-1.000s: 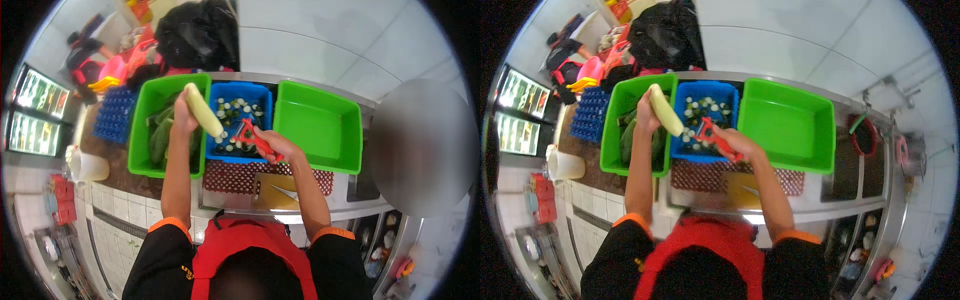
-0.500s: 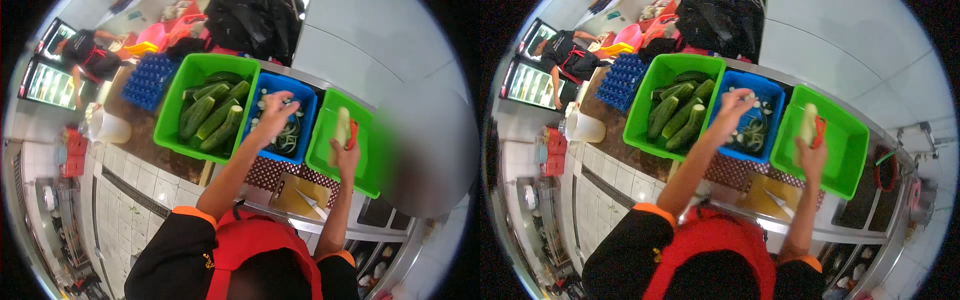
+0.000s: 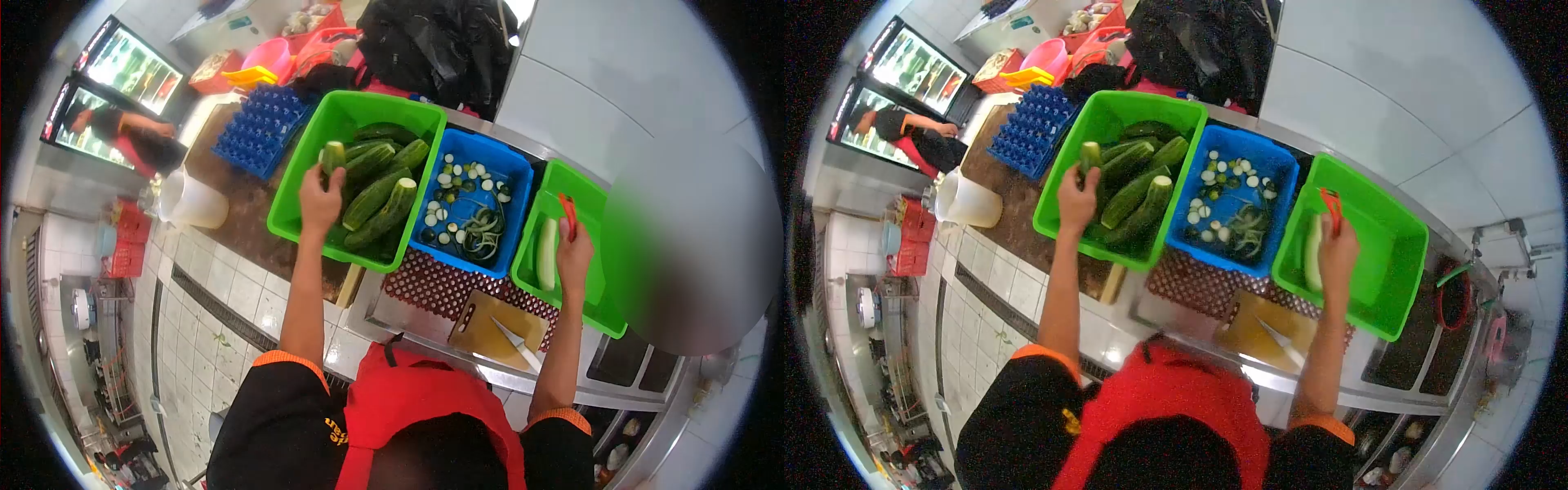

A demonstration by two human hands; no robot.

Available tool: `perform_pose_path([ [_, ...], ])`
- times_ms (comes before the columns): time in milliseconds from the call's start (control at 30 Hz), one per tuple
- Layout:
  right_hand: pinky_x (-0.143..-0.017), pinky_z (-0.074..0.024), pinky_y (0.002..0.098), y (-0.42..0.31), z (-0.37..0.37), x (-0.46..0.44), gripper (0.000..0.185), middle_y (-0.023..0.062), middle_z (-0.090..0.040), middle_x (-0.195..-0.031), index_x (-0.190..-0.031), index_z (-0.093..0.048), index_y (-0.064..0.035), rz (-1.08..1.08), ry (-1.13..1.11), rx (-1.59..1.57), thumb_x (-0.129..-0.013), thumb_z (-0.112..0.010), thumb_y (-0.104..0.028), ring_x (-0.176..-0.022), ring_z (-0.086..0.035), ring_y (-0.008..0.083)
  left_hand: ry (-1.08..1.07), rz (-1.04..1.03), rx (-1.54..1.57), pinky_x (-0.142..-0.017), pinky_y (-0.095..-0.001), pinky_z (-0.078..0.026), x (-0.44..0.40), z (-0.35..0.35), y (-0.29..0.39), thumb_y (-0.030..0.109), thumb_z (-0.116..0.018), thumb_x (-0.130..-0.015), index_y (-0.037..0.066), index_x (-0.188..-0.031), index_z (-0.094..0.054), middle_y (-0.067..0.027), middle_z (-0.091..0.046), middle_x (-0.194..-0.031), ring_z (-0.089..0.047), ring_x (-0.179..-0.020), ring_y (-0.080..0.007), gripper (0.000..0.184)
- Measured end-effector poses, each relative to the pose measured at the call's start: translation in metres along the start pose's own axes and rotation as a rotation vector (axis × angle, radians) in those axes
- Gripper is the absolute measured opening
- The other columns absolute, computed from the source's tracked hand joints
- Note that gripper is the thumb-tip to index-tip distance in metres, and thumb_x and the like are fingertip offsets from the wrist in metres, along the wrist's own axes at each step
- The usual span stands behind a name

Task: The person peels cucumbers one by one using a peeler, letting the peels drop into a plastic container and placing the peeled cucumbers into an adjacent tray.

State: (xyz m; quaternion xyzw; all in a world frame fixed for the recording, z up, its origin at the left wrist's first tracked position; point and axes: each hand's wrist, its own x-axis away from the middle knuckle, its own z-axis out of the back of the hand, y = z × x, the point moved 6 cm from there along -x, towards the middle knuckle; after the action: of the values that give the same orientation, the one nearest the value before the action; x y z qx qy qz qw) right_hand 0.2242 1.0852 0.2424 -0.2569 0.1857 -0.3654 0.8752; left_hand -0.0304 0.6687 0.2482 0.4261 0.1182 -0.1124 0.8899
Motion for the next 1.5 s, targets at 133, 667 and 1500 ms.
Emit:
perform_pose_path([
  [133, -0.066, -0.0449, 0.0350, -0.081, -0.008, 0.017, 0.038, 0.0197, -0.061, -0.088, -0.122, -0.056, 0.0021, 0.231, 0.036, -0.418, -0.095, -0.052, -0.024, -0.072, -0.055, 0.0221, -0.173, 0.345, 0.968, -0.069, -0.0317, -0.050, -0.006, 0.004, 0.055, 0.043, -0.035, -0.101, -0.002, -0.114, -0.056, -0.0092, -0.061, -0.097, -0.060, -0.079, -0.0206, 0.051],
  [667, -0.056, -0.0441, 0.0406, -0.236, 0.009, 0.029, 0.019, 0.0144, -0.055, -0.073, -0.105, -0.064, -0.0066, 0.592, 0.065, -0.266, -0.088, -0.060, -0.015, -0.064, -0.056, 0.0319, -0.447, 0.231, 1.082, -0.068, -0.0272, -0.049, 0.034, -0.094, 0.131, 0.051, -0.029, -0.099, 0.007, -0.119, -0.052, -0.0057, -0.062, -0.092, -0.059, -0.074, -0.0119, 0.053],
  [1500, -0.062, -0.0471, 0.0443, -0.208, -0.029, -0.016, 0.019, 0.0174, -0.060, -0.076, -0.103, -0.065, -0.0062, 0.588, 0.015, -0.466, -0.090, -0.056, -0.017, -0.070, -0.060, 0.0362, -0.648, 0.555, 1.115, -0.055, -0.0289, -0.052, 0.009, -0.132, 0.121, 0.059, -0.037, -0.094, 0.006, -0.106, -0.054, -0.0103, -0.062, -0.074, -0.061, -0.060, -0.0181, 0.058],
])
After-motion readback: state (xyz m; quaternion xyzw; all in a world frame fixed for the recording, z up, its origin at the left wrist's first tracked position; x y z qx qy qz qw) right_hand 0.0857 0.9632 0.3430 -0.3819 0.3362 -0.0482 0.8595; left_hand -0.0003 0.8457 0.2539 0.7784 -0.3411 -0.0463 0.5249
